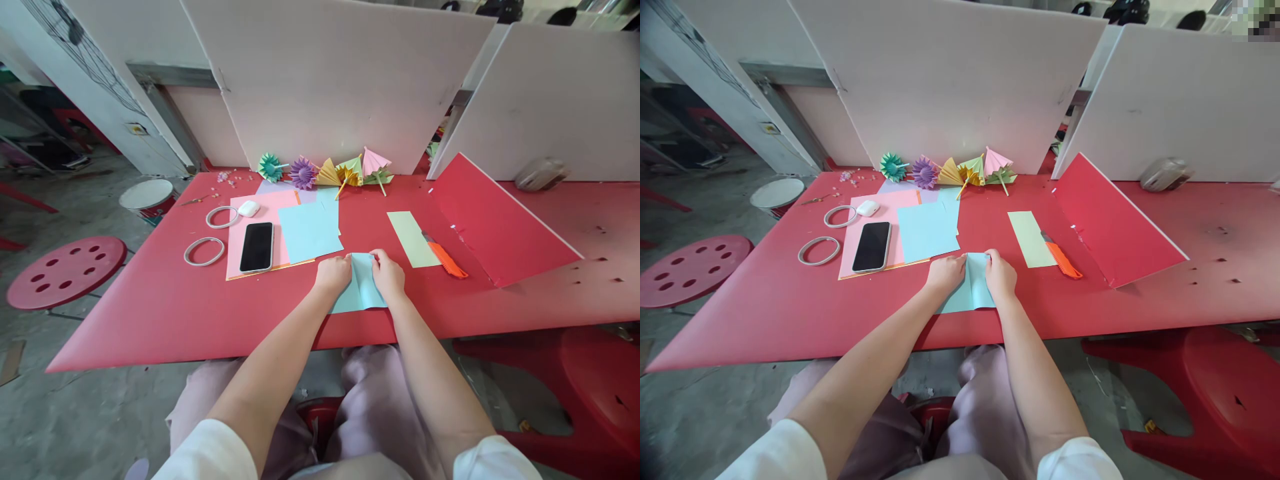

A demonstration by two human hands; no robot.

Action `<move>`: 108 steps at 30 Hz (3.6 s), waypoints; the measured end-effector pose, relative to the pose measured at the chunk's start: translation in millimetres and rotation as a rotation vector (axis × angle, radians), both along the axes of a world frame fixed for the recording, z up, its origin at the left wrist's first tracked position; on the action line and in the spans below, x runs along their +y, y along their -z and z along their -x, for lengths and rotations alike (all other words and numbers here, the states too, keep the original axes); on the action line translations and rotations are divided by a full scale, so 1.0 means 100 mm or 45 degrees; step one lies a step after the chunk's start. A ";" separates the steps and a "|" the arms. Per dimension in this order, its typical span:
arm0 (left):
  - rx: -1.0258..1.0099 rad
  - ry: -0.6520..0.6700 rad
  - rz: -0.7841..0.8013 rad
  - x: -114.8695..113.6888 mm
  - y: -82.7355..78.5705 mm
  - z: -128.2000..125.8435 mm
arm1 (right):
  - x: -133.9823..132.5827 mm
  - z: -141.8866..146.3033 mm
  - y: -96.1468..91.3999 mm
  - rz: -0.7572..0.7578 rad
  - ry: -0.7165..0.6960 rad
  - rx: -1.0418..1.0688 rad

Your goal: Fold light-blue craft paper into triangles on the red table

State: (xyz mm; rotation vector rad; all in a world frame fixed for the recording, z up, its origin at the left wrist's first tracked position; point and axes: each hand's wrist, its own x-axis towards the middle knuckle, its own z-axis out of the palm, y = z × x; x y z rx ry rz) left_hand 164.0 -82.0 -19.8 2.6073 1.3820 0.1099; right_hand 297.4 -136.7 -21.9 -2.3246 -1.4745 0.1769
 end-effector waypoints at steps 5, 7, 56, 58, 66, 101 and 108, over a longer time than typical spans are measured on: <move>-0.007 -0.001 -0.003 0.01 0.01 0.00 | 0.00 0.01 -0.01 -0.001 0.011 -0.010; -0.009 0.002 -0.004 0.01 0.02 0.00 | 0.00 0.01 -0.01 0.003 0.023 0.001; 0.043 0.007 -0.019 0.00 0.04 -0.01 | -0.19 -0.01 -0.06 0.101 0.110 0.197; 0.037 0.007 -0.046 -0.05 0.04 -0.01 | -0.22 0.02 -0.07 0.127 0.110 0.171; -0.017 -0.026 -0.195 -0.44 0.06 0.10 | -0.23 0.08 -0.06 0.101 0.107 0.143; -0.070 0.062 -0.132 -0.47 0.21 0.11 | -0.23 0.10 -0.01 0.099 0.094 0.005; -0.070 0.064 -0.133 -0.48 0.19 0.10 | -0.23 0.10 -0.01 0.105 0.107 0.012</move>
